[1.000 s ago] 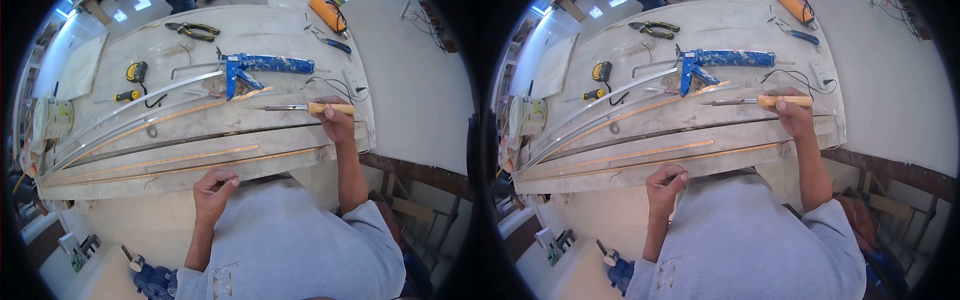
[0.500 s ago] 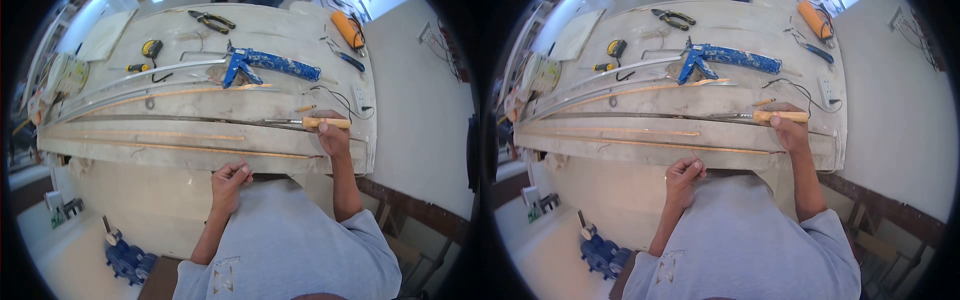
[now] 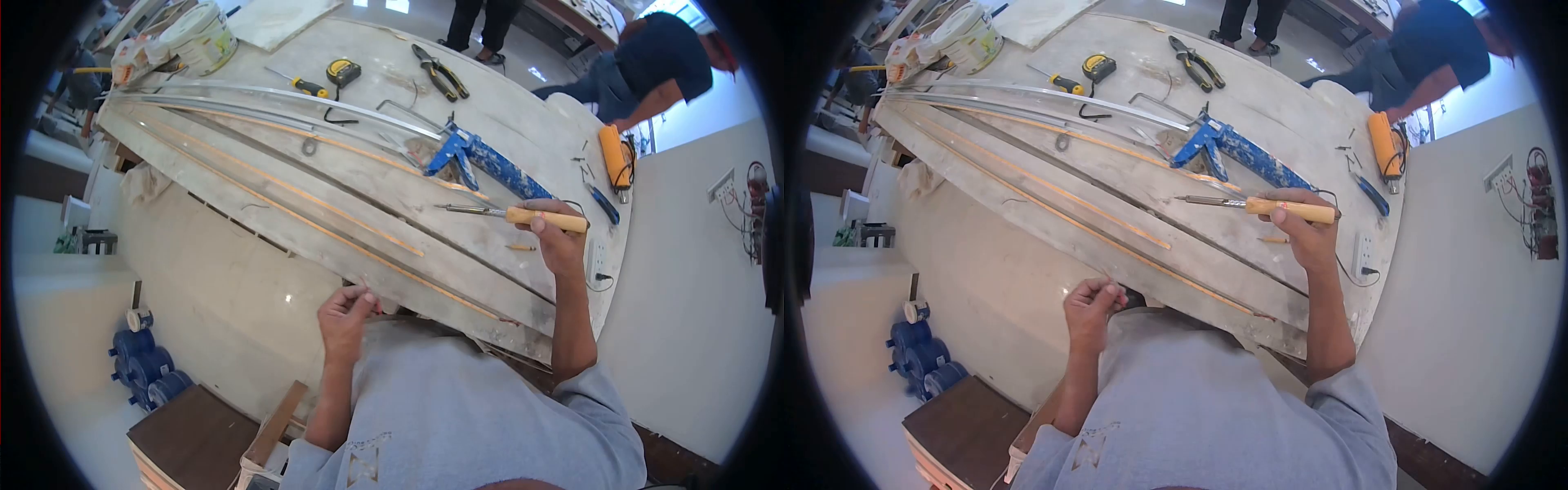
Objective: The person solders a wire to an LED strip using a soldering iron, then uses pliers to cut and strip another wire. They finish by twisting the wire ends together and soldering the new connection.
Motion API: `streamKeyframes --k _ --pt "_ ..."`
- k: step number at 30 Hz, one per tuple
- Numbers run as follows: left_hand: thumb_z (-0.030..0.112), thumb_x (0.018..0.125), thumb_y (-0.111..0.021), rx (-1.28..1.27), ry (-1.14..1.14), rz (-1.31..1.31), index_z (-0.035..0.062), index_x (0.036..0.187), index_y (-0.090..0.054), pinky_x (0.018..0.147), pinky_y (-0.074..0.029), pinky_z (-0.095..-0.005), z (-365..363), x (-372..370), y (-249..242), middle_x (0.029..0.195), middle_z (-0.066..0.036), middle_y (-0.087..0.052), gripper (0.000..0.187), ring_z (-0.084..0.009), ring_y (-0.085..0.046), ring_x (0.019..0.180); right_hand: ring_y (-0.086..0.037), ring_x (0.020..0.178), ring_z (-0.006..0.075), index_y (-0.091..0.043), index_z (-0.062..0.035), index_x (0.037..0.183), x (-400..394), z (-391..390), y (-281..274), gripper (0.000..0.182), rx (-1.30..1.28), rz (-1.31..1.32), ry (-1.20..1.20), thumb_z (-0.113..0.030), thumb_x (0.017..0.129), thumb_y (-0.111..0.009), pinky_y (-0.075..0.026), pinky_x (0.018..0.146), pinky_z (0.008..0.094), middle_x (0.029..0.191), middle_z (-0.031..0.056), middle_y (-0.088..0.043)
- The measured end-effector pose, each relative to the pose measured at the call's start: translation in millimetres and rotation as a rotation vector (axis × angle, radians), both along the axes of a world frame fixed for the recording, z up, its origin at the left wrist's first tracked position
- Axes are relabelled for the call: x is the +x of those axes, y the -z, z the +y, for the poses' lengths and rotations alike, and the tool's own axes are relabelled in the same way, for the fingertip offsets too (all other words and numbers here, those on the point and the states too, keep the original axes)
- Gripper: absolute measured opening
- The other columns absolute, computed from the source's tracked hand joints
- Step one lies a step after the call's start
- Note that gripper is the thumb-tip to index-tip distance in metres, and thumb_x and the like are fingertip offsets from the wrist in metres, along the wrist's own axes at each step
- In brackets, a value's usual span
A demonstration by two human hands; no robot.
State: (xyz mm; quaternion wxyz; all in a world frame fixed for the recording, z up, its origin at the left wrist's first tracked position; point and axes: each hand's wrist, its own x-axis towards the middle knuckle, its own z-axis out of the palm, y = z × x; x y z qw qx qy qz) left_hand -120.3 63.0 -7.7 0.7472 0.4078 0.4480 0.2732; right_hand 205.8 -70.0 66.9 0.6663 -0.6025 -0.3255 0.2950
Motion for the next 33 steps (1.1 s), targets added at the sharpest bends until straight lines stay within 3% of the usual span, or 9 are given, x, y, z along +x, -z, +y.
streamKeyframes --k 9,11,14,17,20,24,26,30,33 --pt "0.006 0.089 -0.071 0.371 0.053 0.131 -0.0049 0.092 -0.067 0.063 -0.051 -0.0245 141 17 -30 0.079 -0.007 -0.068 0.012 -0.0098 -0.061 0.068 -0.069 0.097 0.0305 -0.064 0.0095 0.107 -7 -1 18 0.030 0.028 0.155 0.158 -0.012 0.086 -0.069 -0.060 0.084 0.0402 0.106 0.0231 -0.068" --pt "0.006 0.086 -0.071 0.755 0.250 0.338 -0.0026 0.093 -0.068 0.065 -0.051 -0.0298 171 38 -42 0.078 -0.007 -0.069 0.011 -0.0150 -0.063 0.069 -0.068 0.099 0.0314 -0.063 0.0104 0.108 -11 -2 20 0.031 0.057 0.194 0.209 -0.011 0.087 -0.067 -0.061 0.085 0.0400 0.108 0.0238 -0.066" --pt "0.009 0.085 -0.069 1.208 0.567 0.321 0.0018 0.096 -0.069 0.071 -0.051 -0.0384 214 73 -30 0.084 -0.010 -0.068 0.013 -0.0257 -0.065 0.076 -0.069 0.099 0.0306 -0.061 0.0111 0.108 -20 0 17 0.029 0.111 0.236 0.304 -0.009 0.087 -0.067 -0.061 0.085 0.0396 0.108 0.0252 -0.066" --pt "0.013 0.086 -0.067 1.475 0.904 0.314 0.0043 0.096 -0.070 0.076 -0.050 -0.0449 235 107 -18 0.091 -0.013 -0.068 0.014 -0.0346 -0.063 0.084 -0.068 0.100 0.0314 -0.061 0.0112 0.109 -31 2 13 0.030 0.089 0.227 0.381 -0.009 0.087 -0.066 -0.061 0.085 0.0400 0.108 0.0257 -0.066" --pt "0.011 0.084 -0.071 1.626 0.989 0.257 0.0030 0.100 -0.068 0.075 -0.051 -0.0429 238 126 -10 0.095 -0.012 -0.068 0.018 -0.0351 -0.064 0.086 -0.068 0.100 0.0324 -0.061 0.0112 0.110 -43 3 12 0.032 0.092 0.213 0.438 -0.010 0.086 -0.067 -0.061 0.085 0.0411 0.108 0.0260 -0.066" --pt "0.013 0.086 -0.070 1.309 0.736 0.336 0.0018 0.098 -0.069 0.073 -0.051 -0.0412 272 113 -12 0.093 -0.013 -0.068 0.017 -0.0322 -0.065 0.084 -0.068 0.100 0.0330 -0.061 0.0109 0.111 -60 5 11 0.034 0.098 0.195 0.518 -0.011 0.086 -0.067 -0.060 0.085 0.0426 0.109 0.0260 -0.066" --pt "0.019 0.085 -0.071 1.170 0.414 0.448 0.0013 0.097 -0.071 0.075 -0.051 -0.0440 303 100 -9 0.092 -0.015 -0.068 0.021 -0.0327 -0.065 0.087 -0.068 0.101 0.0328 -0.061 0.0109 0.112 -65 6 14 0.033 0.124 0.202 0.516 -0.011 0.088 -0.066 -0.060 0.086 0.0405 0.111 0.0256 -0.065" --pt "0.022 0.082 -0.075 1.019 0.426 0.589 0.0018 0.097 -0.072 0.075 -0.050 -0.0438 311 90 -11 0.088 -0.015 -0.067 0.025 -0.0326 -0.064 0.085 -0.067 0.104 0.0333 -0.060 0.0112 0.113 -73 10 21 0.031 0.161 0.199 0.526 -0.009 0.091 -0.063 -0.061 0.088 0.0389 0.115 0.0257 -0.064" --pt "0.024 0.080 -0.076 1.220 0.475 0.626 0.0024 0.094 -0.071 0.076 -0.049 -0.0436 298 93 -4 0.085 -0.015 -0.066 0.026 -0.0330 -0.062 0.083 -0.066 0.106 0.0338 -0.060 0.0114 0.114 -78 16 20 0.031 0.173 0.192 0.526 -0.009 0.091 -0.063 -0.060 0.089 0.0394 0.115 0.0263 -0.063"
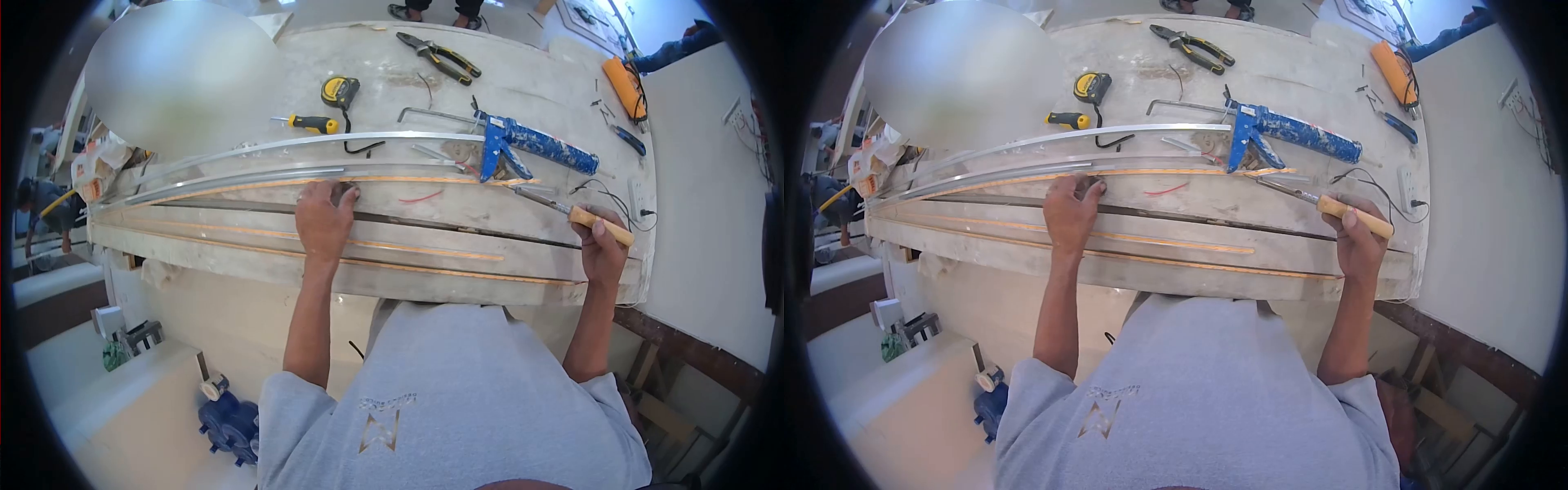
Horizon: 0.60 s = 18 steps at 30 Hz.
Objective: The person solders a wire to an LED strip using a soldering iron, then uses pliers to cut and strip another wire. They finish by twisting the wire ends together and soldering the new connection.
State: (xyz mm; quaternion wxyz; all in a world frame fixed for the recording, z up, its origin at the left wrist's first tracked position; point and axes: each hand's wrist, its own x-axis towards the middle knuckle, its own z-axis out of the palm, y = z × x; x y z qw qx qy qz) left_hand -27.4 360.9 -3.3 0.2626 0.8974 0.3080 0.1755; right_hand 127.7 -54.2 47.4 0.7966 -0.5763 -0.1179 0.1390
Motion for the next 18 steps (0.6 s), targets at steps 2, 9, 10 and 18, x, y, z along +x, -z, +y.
streamKeyframes --k 2,9,10,18 --pt "0.019 0.078 -0.077 0.052 0.035 -0.022 0.0025 0.093 -0.069 0.076 -0.048 -0.0435 -3 -1 10 0.082 -0.014 -0.065 0.024 -0.0335 -0.061 0.081 -0.066 0.107 0.0341 -0.059 0.0115 0.114 -2 2 -3 0.031 0.004 -0.011 -0.006 -0.009 0.091 -0.062 -0.060 0.089 0.0397 0.116 0.0265 -0.063" --pt "0.006 0.076 -0.076 -0.116 0.102 -0.068 0.0023 0.097 -0.065 0.072 -0.049 -0.0403 -4 7 3 0.079 -0.013 -0.064 0.024 -0.0302 -0.060 0.075 -0.068 0.103 0.0326 -0.060 0.0117 0.113 -11 1 -7 0.032 -0.003 0.021 0.049 -0.009 0.088 -0.064 -0.060 0.089 0.0415 0.112 0.0266 -0.065" --pt "0.005 0.077 -0.075 -0.232 0.095 -0.135 0.0013 0.096 -0.065 0.068 -0.048 -0.0366 -9 8 -5 0.077 -0.011 -0.065 0.021 -0.0251 -0.060 0.071 -0.067 0.104 0.0322 -0.061 0.0105 0.113 -9 -1 -6 0.031 -0.003 0.037 0.034 -0.009 0.088 -0.065 -0.059 0.089 0.0414 0.112 0.0255 -0.066" --pt "0.003 0.085 -0.070 -0.947 0.175 -0.236 -0.0037 0.096 -0.066 0.070 -0.050 -0.0254 -80 -14 -51 0.082 -0.007 -0.067 0.014 -0.0128 -0.061 0.076 -0.066 0.104 0.0288 -0.062 0.0030 0.105 31 -22 25 0.023 0.459 0.368 0.245 -0.016 0.093 -0.067 -0.058 0.092 0.0392 0.109 0.0204 -0.067"
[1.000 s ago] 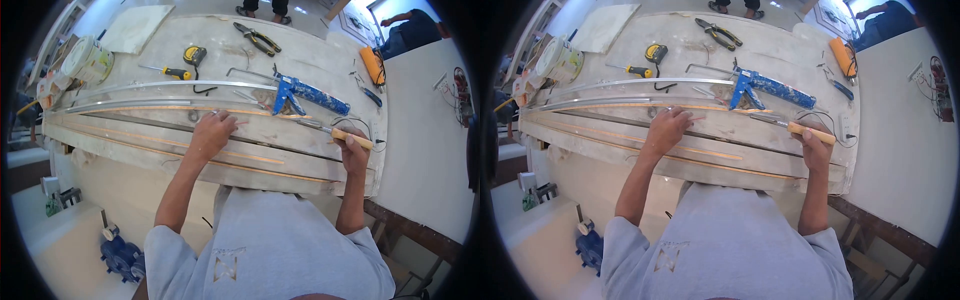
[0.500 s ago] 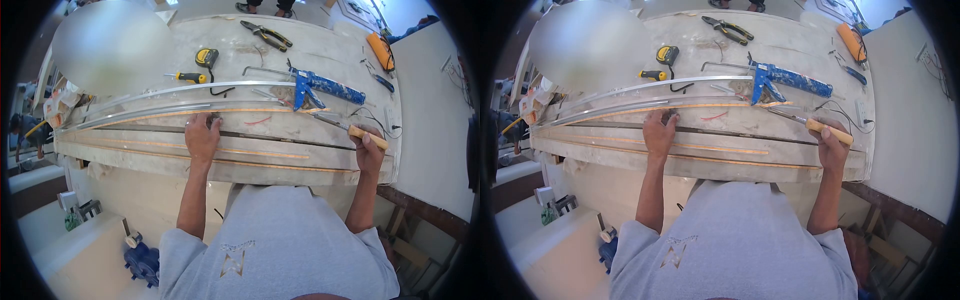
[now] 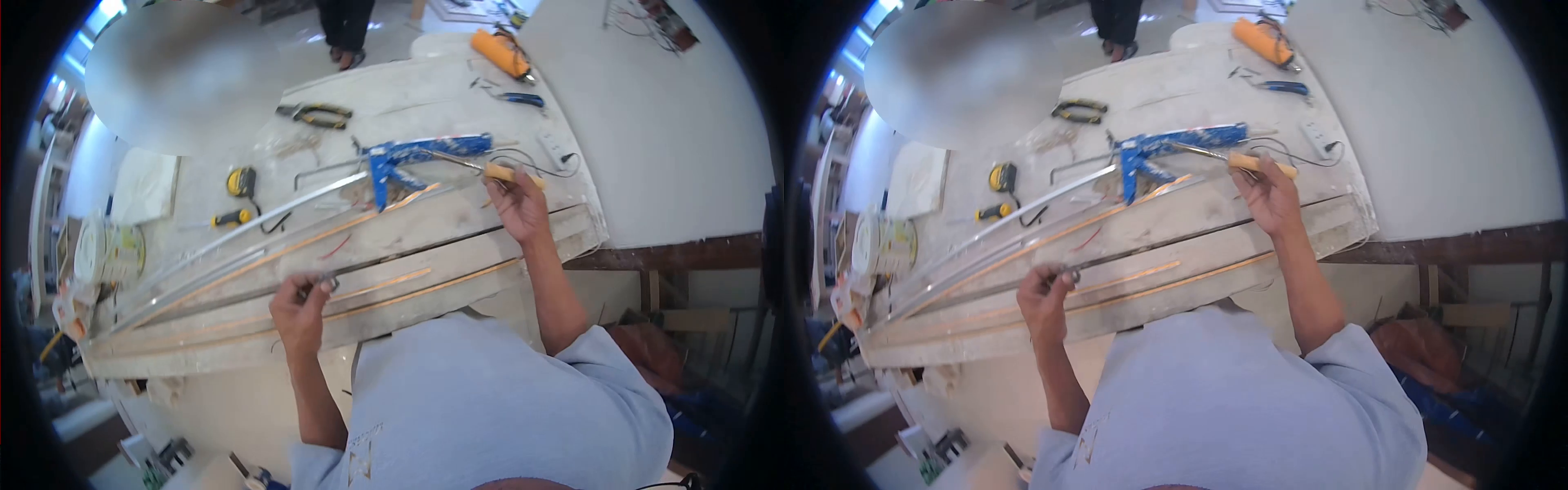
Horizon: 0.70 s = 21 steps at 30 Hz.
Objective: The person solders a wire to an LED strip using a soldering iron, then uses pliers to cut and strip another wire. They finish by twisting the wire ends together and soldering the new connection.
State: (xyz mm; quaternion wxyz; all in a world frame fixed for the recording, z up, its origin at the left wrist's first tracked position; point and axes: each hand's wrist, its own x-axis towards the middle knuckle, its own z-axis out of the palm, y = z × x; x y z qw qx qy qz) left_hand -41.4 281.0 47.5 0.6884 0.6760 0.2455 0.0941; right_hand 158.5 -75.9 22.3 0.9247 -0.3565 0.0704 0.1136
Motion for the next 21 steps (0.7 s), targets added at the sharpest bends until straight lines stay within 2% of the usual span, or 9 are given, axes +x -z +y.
streamKeyframes --k 3,6,8,9,10,12,15,18,21 --pt "0.001 0.083 -0.073 -0.134 0.020 -0.089 -0.0015 0.090 -0.067 0.068 -0.049 -0.0224 -31 -7 -4 0.080 -0.005 -0.069 0.009 -0.0085 -0.061 0.072 -0.067 0.103 0.0291 -0.060 0.0031 0.105 46 -13 -12 0.025 0.065 0.044 0.132 -0.019 0.094 -0.067 -0.059 0.092 0.0390 0.105 0.0193 -0.067" --pt "0.001 0.084 -0.073 -0.200 0.038 -0.074 -0.0018 0.091 -0.068 0.070 -0.050 -0.0234 -50 -18 -3 0.081 -0.006 -0.070 0.009 -0.0097 -0.062 0.074 -0.068 0.100 0.0318 -0.058 0.0057 0.113 100 -41 -30 0.032 0.094 0.004 0.262 -0.019 0.094 -0.066 -0.061 0.086 0.0342 0.105 0.0207 -0.067" --pt "0.001 0.084 -0.073 -0.203 0.001 -0.099 -0.0017 0.092 -0.068 0.071 -0.051 -0.0238 -54 -24 3 0.082 -0.006 -0.070 0.010 -0.0104 -0.063 0.074 -0.069 0.096 0.0290 -0.058 0.0055 0.106 126 -34 -47 0.027 -0.131 -0.034 0.242 -0.017 0.093 -0.067 -0.063 0.079 0.0320 0.102 0.0208 -0.067" --pt "0.003 0.084 -0.073 -0.187 -0.002 -0.059 -0.0020 0.093 -0.067 0.070 -0.052 -0.0254 -57 -27 5 0.082 -0.007 -0.070 0.012 -0.0121 -0.064 0.074 -0.071 0.087 0.0264 -0.059 0.0067 0.106 128 -15 -62 0.032 -0.249 -0.064 0.153 -0.020 0.092 -0.070 -0.063 0.072 0.0279 0.099 0.0206 -0.068" --pt "0.005 0.084 -0.074 -0.175 0.006 -0.014 -0.0023 0.094 -0.066 0.068 -0.052 -0.0269 -59 -30 6 0.083 -0.009 -0.070 0.014 -0.0138 -0.064 0.073 -0.071 0.087 0.0264 -0.059 0.0067 0.106 129 4 -73 0.032 -0.243 -0.060 0.130 -0.020 0.092 -0.070 -0.063 0.072 0.0279 0.099 0.0206 -0.068" --pt "0.004 0.084 -0.074 -0.181 -0.035 0.000 -0.0022 0.094 -0.066 0.069 -0.052 -0.0270 -62 -35 11 0.083 -0.009 -0.070 0.014 -0.0139 -0.064 0.074 -0.073 0.079 0.0240 -0.061 0.0081 0.106 132 42 -85 0.036 -0.692 -0.230 -0.154 -0.022 0.090 -0.071 -0.062 0.070 0.0271 0.093 0.0182 -0.071" --pt "0.004 0.084 -0.073 -0.193 -0.095 -0.002 -0.0022 0.093 -0.066 0.069 -0.052 -0.0272 -66 -44 9 0.082 -0.009 -0.070 0.013 -0.0142 -0.064 0.074 -0.072 0.074 0.0210 -0.063 0.0101 0.104 139 97 -85 0.045 -0.869 -0.380 -0.342 -0.030 0.087 -0.075 -0.061 0.068 0.0259 0.092 0.0194 -0.071" --pt "0.004 0.085 -0.073 -0.195 -0.168 -0.015 -0.0023 0.093 -0.066 0.070 -0.052 -0.0273 -70 -57 9 0.082 -0.009 -0.070 0.013 -0.0144 -0.064 0.074 -0.072 0.067 0.0179 -0.065 0.0101 0.095 151 131 -75 0.046 -0.991 -0.468 -0.384 -0.033 0.083 -0.077 -0.061 0.061 0.0260 0.085 0.0191 -0.071" --pt "0.002 0.084 -0.074 -0.207 -0.245 -0.004 -0.0019 0.094 -0.067 0.071 -0.052 -0.0258 -73 -74 13 0.083 -0.008 -0.070 0.013 -0.0126 -0.064 0.074 -0.072 0.066 0.0174 -0.066 0.0111 0.093 163 150 -66 0.047 -1.105 -0.523 -0.429 -0.033 0.081 -0.078 -0.061 0.061 0.0262 0.082 0.0179 -0.072"
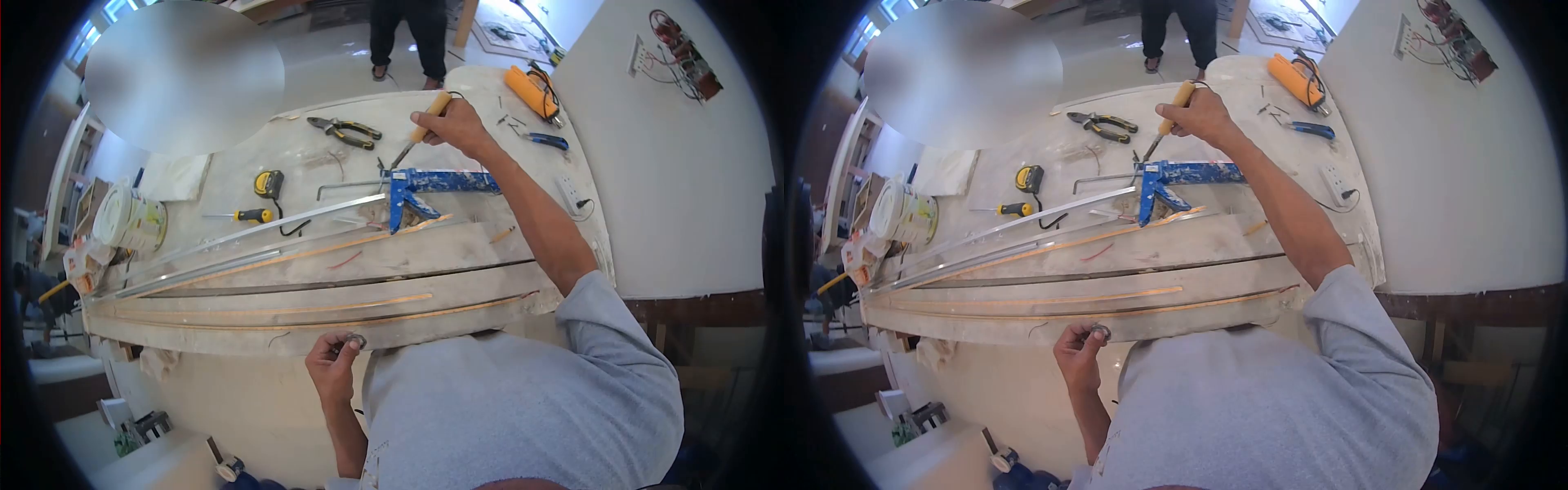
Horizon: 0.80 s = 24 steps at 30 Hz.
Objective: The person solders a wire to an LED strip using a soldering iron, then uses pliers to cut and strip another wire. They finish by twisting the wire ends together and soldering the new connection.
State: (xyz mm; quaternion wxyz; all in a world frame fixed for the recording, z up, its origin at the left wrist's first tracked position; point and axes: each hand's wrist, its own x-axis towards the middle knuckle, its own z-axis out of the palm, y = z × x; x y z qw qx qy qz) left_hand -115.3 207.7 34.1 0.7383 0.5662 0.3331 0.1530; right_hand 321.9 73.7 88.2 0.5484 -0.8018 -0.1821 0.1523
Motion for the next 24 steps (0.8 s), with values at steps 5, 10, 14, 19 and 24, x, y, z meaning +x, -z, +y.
streamKeyframes --k 5,10,14,19,24 --pt "0.003 0.084 -0.074 -0.022 -0.072 0.014 -0.0025 0.094 -0.066 0.070 -0.052 -0.0281 -8 -9 2 0.081 -0.009 -0.069 0.014 -0.0149 -0.064 0.074 -0.072 0.064 0.0182 -0.066 0.0115 0.093 9 23 7 0.050 -0.087 0.038 -0.045 -0.034 0.079 -0.079 -0.061 0.061 0.0266 0.082 0.0176 -0.072" --pt "0.002 0.083 -0.074 -0.050 -0.046 -0.065 -0.0024 0.094 -0.066 0.070 -0.053 -0.0285 -10 -6 -1 0.084 -0.010 -0.070 0.015 -0.0156 -0.065 0.073 -0.071 0.062 0.0194 -0.067 0.0064 0.086 23 46 26 0.045 -0.189 0.073 -0.048 -0.036 0.079 -0.078 -0.060 0.058 0.0280 0.076 0.0160 -0.070" --pt "0.001 0.083 -0.072 0.035 0.031 0.001 -0.0036 0.096 -0.068 0.071 -0.054 -0.0277 -5 -3 1 0.086 -0.011 -0.070 0.014 -0.0163 -0.066 0.076 -0.063 0.053 0.0161 -0.067 0.0002 0.075 44 39 56 0.041 -0.168 0.137 -0.051 -0.039 0.081 -0.075 -0.051 0.048 0.0308 0.068 0.0093 -0.065" --pt "0.005 0.088 -0.069 -0.039 0.044 0.009 -0.0018 0.100 -0.069 0.071 -0.054 -0.0252 -3 8 -11 0.092 -0.008 -0.072 0.014 -0.0125 -0.068 0.087 -0.058 0.050 0.0135 -0.065 0.0004 0.077 40 44 63 0.043 -0.103 0.166 -0.081 -0.042 0.086 -0.072 -0.045 0.045 0.0276 0.063 0.0059 -0.061" --pt "0.009 0.091 -0.068 -0.091 0.039 -0.138 0.0010 0.099 -0.068 0.068 -0.051 -0.0234 -5 17 -7 0.085 -0.002 -0.069 0.012 -0.0068 -0.062 0.077 -0.060 0.056 0.0124 -0.067 0.0034 0.084 -27 23 29 0.038 -0.292 -0.148 -0.043 -0.034 0.090 -0.069 -0.048 0.053 0.0261 0.065 0.0049 -0.063"
